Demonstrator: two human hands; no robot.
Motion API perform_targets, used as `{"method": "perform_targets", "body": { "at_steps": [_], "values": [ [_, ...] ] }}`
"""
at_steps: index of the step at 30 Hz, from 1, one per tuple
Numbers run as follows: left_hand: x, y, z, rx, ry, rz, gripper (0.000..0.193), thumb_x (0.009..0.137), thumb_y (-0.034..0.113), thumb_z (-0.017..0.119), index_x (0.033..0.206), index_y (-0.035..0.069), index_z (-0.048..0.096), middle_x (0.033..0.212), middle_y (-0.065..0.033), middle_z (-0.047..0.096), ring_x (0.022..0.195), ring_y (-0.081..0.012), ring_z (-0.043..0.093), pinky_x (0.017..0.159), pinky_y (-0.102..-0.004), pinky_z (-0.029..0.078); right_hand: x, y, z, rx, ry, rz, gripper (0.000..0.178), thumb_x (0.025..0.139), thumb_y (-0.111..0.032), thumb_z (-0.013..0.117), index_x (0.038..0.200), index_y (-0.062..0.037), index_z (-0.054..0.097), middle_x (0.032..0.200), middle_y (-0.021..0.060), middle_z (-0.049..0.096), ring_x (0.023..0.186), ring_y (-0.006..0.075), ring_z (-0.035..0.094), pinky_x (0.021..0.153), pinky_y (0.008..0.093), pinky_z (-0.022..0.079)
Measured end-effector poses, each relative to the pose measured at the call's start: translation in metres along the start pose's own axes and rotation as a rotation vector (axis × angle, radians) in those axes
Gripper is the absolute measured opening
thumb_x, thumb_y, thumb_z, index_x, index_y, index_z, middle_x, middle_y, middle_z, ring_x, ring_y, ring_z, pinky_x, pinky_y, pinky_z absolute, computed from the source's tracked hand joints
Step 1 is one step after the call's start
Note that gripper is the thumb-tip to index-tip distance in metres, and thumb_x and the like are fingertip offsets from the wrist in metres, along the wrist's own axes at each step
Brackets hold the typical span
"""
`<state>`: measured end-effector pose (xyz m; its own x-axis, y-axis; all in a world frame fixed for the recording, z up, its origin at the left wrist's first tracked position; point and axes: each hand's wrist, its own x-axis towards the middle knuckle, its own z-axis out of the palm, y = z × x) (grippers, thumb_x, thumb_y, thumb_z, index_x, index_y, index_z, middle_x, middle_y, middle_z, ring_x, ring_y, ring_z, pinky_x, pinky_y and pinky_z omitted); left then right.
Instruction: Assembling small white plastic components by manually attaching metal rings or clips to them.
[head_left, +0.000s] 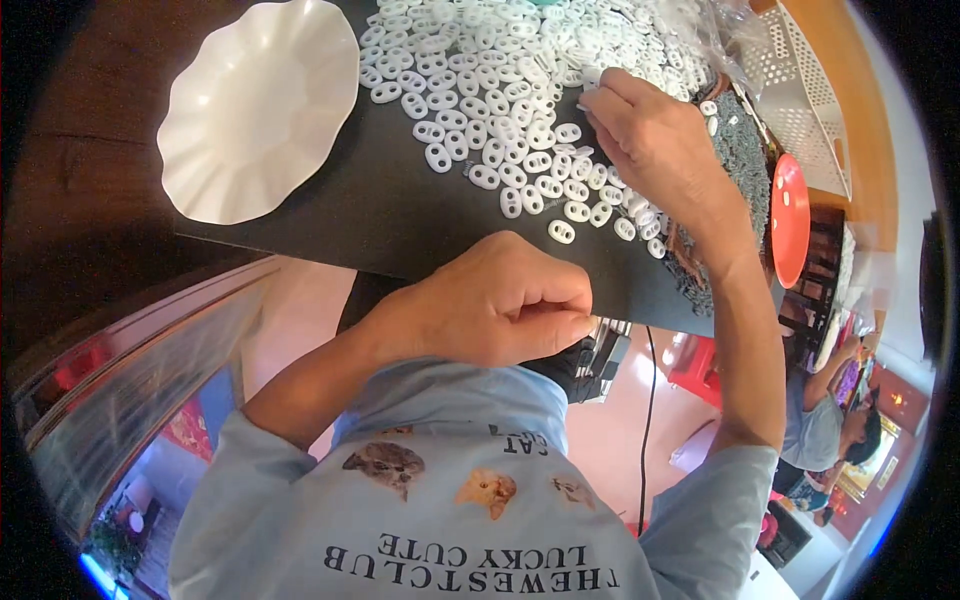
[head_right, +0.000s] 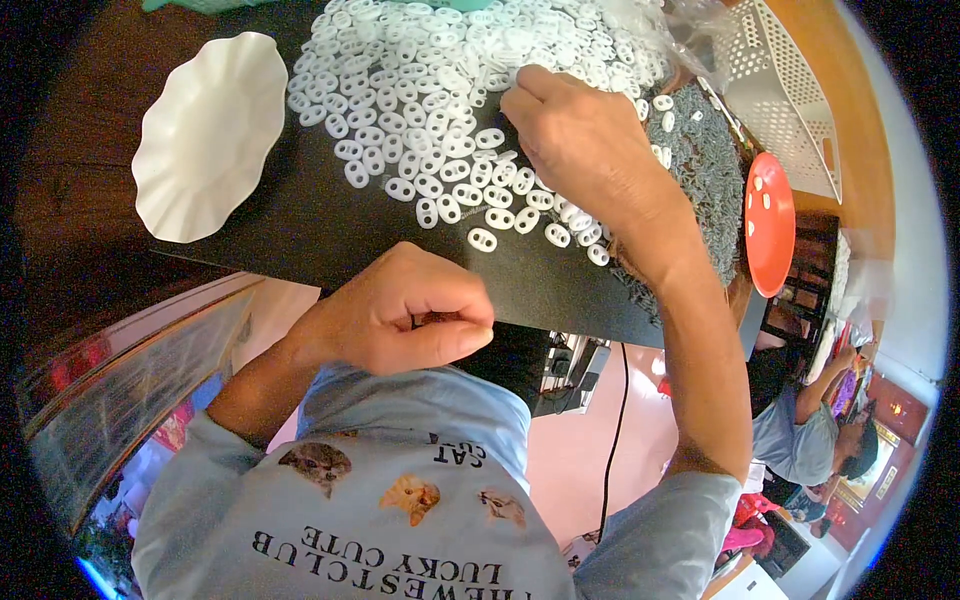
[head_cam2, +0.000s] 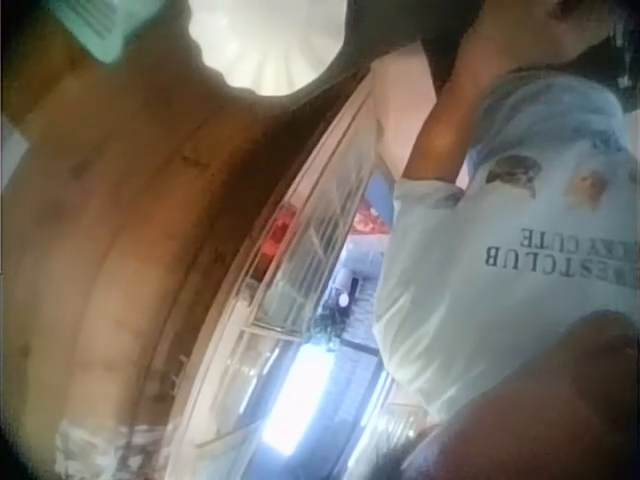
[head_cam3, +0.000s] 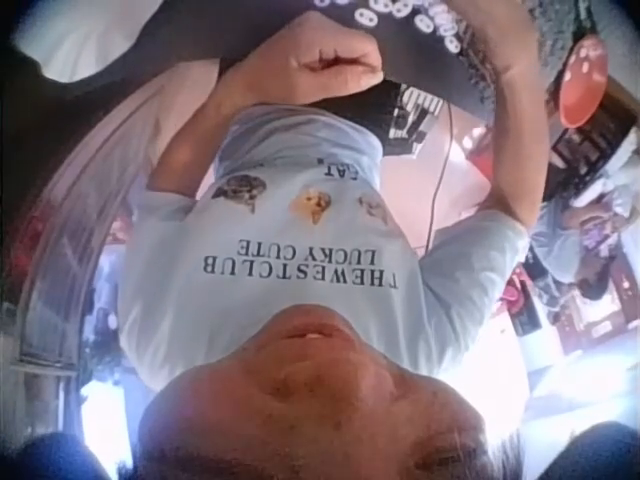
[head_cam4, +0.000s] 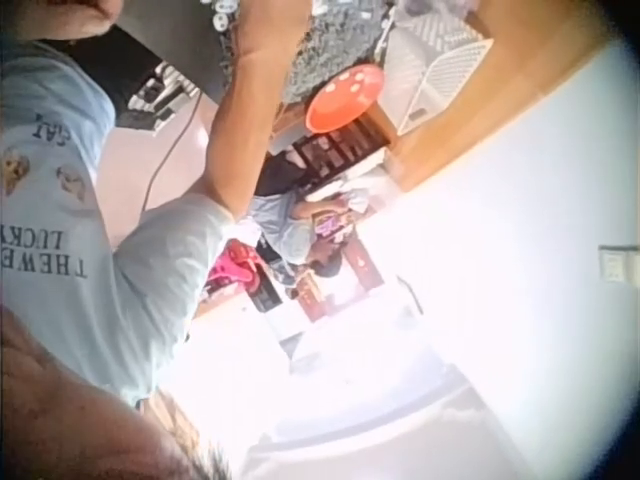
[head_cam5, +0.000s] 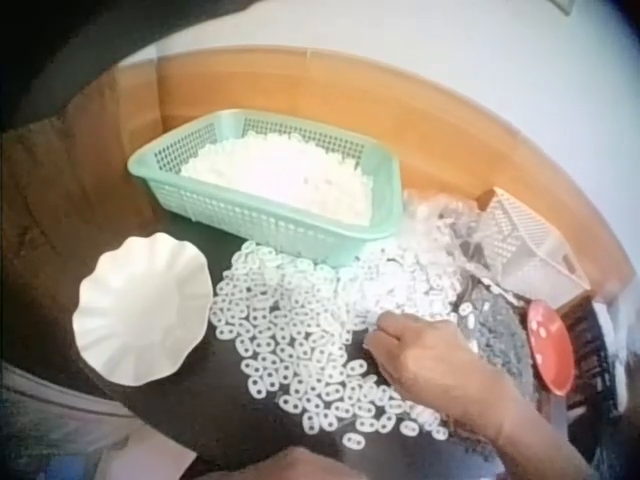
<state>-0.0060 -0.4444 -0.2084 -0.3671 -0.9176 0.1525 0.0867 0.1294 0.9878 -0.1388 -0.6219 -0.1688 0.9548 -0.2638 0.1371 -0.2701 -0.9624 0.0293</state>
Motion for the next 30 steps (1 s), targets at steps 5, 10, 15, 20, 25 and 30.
{"method": "perform_targets", "body": {
  "at_steps": [5,10,15,20,25,30],
  "values": [
    [-0.004,0.007,0.0,-0.002,-0.003,-0.019,0.012,0.084,0.012,0.061,0.078,0.002,0.06,0.062,-0.0051,0.055,0.05,-0.0149,0.051,0.047,-0.0272,0.038,-0.01,-0.017,-0.011,0.269,0.169,0.089,0.008,0.082,-0.001,0.06,0.09,-0.0016,0.059,0.078,0.0112,0.054,0.067,0.0279,0.058,0.056,0.0358,0.047],
    [-0.007,0.023,0.011,0.161,0.362,0.022,0.011,0.087,0.01,0.06,0.09,-0.001,0.06,0.071,-0.0059,0.057,0.059,-0.0112,0.052,0.055,-0.0245,0.041,-0.037,-0.069,-0.044,0.474,0.201,0.225,0.013,0.08,0.002,0.062,0.093,0.0003,0.06,0.078,0.012,0.053,0.065,0.0261,0.057,0.057,0.0338,0.046],
    [-0.003,0.02,0.015,0.173,0.479,0.067,0.014,0.088,0.011,0.062,0.092,-0.002,0.061,0.075,-0.0084,0.059,0.06,-0.0136,0.055,0.056,-0.0248,0.045,-0.05,-0.091,-0.043,0.444,0.251,0.229,0.022,0.075,0.005,0.064,0.097,0.0016,0.061,0.081,0.0131,0.055,0.065,0.0273,0.058,0.056,0.0333,0.048],
    [-0.005,0.015,0.026,0.127,0.582,0.112,0.01,0.089,0.005,0.059,0.095,-0.003,0.062,0.077,-0.0067,0.062,0.066,-0.0076,0.058,0.058,-0.0222,0.047,-0.061,-0.105,-0.045,0.45,0.261,0.235,0.027,0.075,0.006,0.063,0.101,0.003,0.06,0.081,0.0134,0.054,0.066,0.0276,0.058,0.057,0.0342,0.048],
    [-0.008,0.012,0.031,0.042,0.569,0.051,0.01,0.089,0.003,0.058,0.095,-0.003,0.062,0.075,-0.0032,0.063,0.066,-0.0052,0.056,0.058,-0.0217,0.047,-0.074,-0.105,-0.044,0.596,0.276,0.205,0.031,0.078,0.008,0.06,0.109,0.0037,0.06,0.085,0.0141,0.055,0.067,0.026,0.058,0.058,0.0334,0.047],
    [-0.008,0.012,0.04,-0.13,0.518,-0.029,0.011,0.09,0.001,0.055,0.097,-0.004,0.061,0.077,0.0003,0.062,0.068,-0.0036,0.054,0.058,-0.0209,0.046,-0.083,-0.105,-0.043,0.588,0.236,0.189,0.031,0.079,0.008,0.059,0.111,0.0037,0.059,0.088,0.0142,0.056,0.068,0.0265,0.058,0.058,0.0338,0.047]
  ]
}}
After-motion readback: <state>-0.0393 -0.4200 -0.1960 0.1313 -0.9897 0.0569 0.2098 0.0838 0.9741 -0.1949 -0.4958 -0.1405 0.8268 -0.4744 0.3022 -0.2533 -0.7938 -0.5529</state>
